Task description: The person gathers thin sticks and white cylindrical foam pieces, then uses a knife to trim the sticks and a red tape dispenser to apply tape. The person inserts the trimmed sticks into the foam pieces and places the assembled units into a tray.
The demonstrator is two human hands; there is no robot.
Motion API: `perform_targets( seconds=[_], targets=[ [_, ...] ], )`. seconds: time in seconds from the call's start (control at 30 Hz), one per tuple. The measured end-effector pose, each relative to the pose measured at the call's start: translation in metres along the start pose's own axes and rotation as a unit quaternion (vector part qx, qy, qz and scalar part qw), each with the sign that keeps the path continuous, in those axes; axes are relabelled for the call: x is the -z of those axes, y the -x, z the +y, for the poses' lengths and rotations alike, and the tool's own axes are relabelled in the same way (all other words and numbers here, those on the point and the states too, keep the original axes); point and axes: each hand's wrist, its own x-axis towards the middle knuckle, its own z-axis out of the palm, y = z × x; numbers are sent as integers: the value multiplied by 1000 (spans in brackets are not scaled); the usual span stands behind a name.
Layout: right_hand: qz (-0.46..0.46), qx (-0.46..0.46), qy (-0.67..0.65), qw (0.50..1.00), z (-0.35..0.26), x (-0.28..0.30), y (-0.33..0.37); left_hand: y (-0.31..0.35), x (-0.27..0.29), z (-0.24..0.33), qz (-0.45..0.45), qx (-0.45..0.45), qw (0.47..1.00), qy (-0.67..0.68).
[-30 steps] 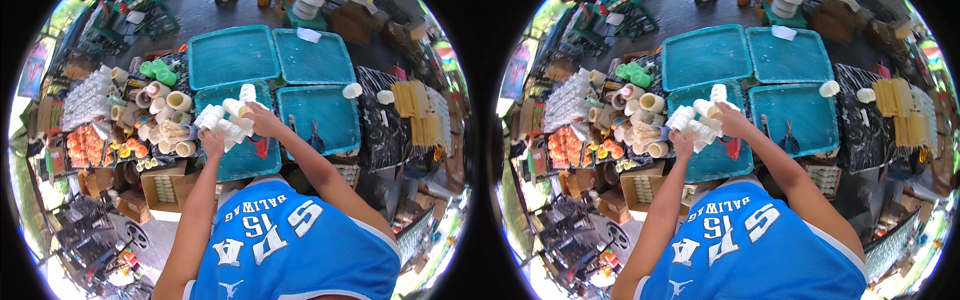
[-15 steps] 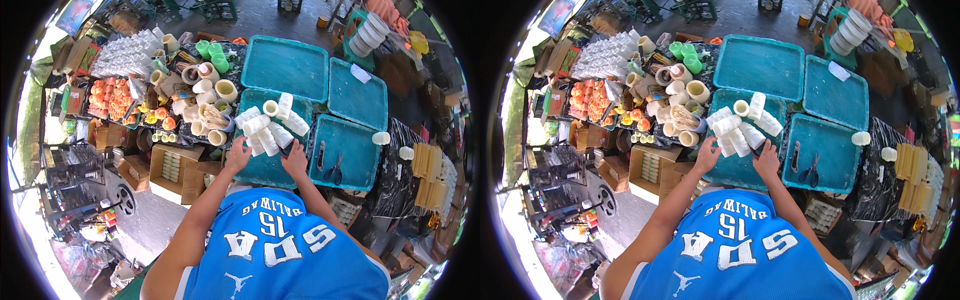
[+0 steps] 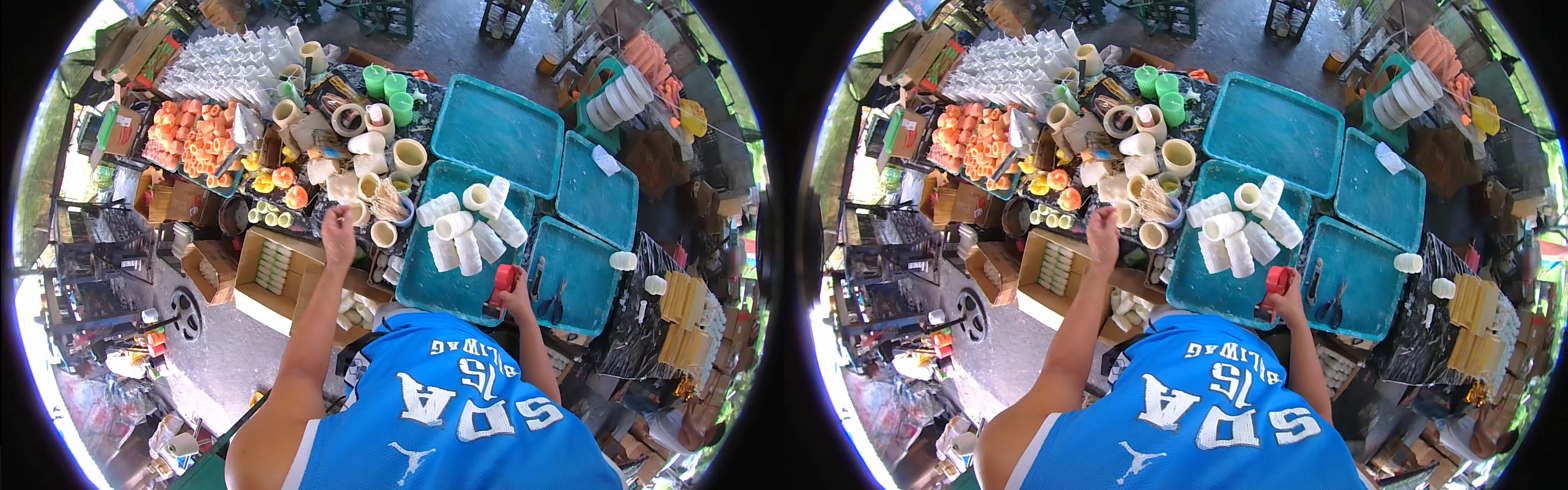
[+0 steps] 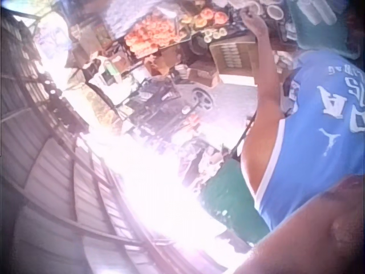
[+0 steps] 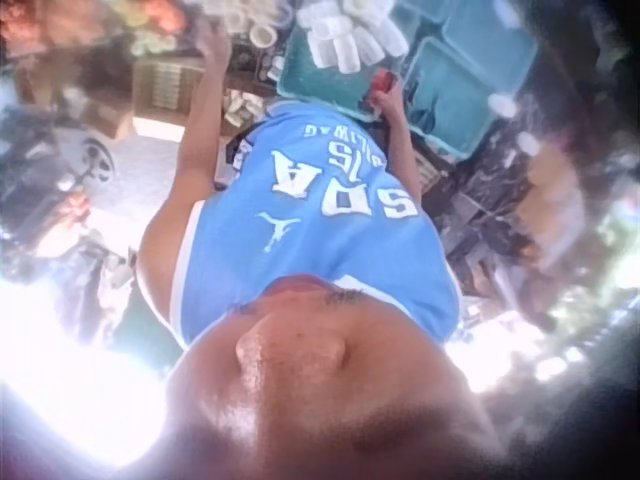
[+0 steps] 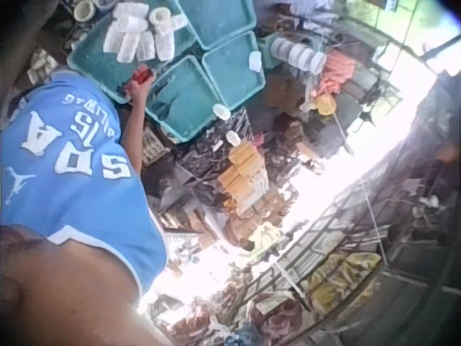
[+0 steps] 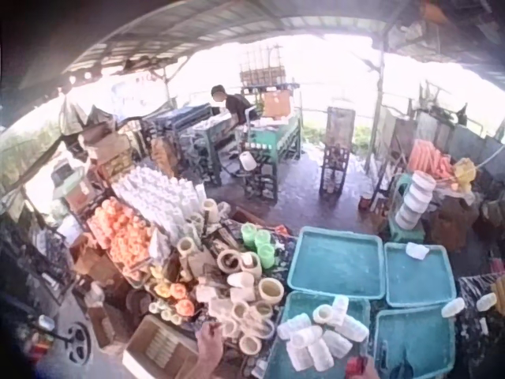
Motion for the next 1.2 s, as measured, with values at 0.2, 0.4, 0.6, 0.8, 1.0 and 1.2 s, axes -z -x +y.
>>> perform_targets(
  seconds=[0.2, 0.4, 0.6, 0.8, 1.0, 1.2],
  targets=[
    [-10, -177, -342, 923, -30, -12, 31, -77, 10, -10, 74, 76, 990, 94],
    [-38, -210, -495, 842, -46, -22, 39, -62, -21, -3, 12, 55, 998, 27],
    [32, -193, -434, 880, -75, -46, 38, -9, -52, 57, -46, -130, 989, -54],
    [61, -124, -277, 951, -112, -66, 43, 71, -101, 130, -339, -207, 918, 19],
    [117, -44, -153, 980, -108, -76, 69, -70, -114, 120, -40, -216, 975, -45],
    [172, -107, -217, 955, -88, -75, 96, -288, -70, -6, 96, -163, 917, -351]
  ],
)
